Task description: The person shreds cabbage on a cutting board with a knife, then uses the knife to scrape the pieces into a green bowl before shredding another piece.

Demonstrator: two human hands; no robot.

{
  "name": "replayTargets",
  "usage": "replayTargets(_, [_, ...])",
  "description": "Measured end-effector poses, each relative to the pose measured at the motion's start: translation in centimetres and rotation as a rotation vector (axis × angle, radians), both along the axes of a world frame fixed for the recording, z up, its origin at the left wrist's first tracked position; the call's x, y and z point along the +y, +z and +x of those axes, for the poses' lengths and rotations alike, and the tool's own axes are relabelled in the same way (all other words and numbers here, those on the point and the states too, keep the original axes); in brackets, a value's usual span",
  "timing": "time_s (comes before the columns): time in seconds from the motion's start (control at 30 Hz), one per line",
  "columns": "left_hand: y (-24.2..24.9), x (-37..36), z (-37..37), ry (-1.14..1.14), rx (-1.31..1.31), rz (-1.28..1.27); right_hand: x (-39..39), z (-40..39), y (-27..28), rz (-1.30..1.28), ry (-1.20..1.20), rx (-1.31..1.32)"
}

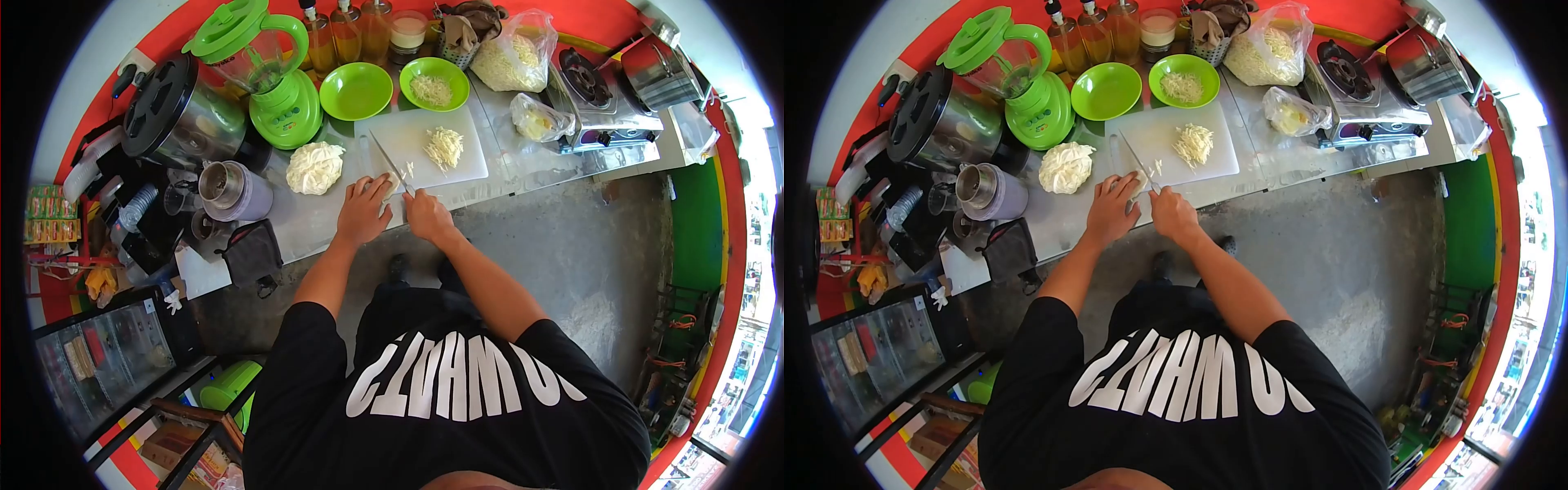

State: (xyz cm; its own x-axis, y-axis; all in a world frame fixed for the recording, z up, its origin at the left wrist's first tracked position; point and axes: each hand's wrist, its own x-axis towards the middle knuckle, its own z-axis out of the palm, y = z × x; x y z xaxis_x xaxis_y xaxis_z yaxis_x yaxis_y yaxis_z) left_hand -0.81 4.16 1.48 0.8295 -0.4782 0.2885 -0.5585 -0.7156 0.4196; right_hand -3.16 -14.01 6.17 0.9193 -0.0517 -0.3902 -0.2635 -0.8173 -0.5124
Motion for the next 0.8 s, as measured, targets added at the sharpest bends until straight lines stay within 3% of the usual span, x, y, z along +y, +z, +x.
replayTargets(0.8, [-0.1,0.1,-0.1,0.000,-0.013,0.000,-0.2,1.2,0.7,-0.018,0.047,0.062])
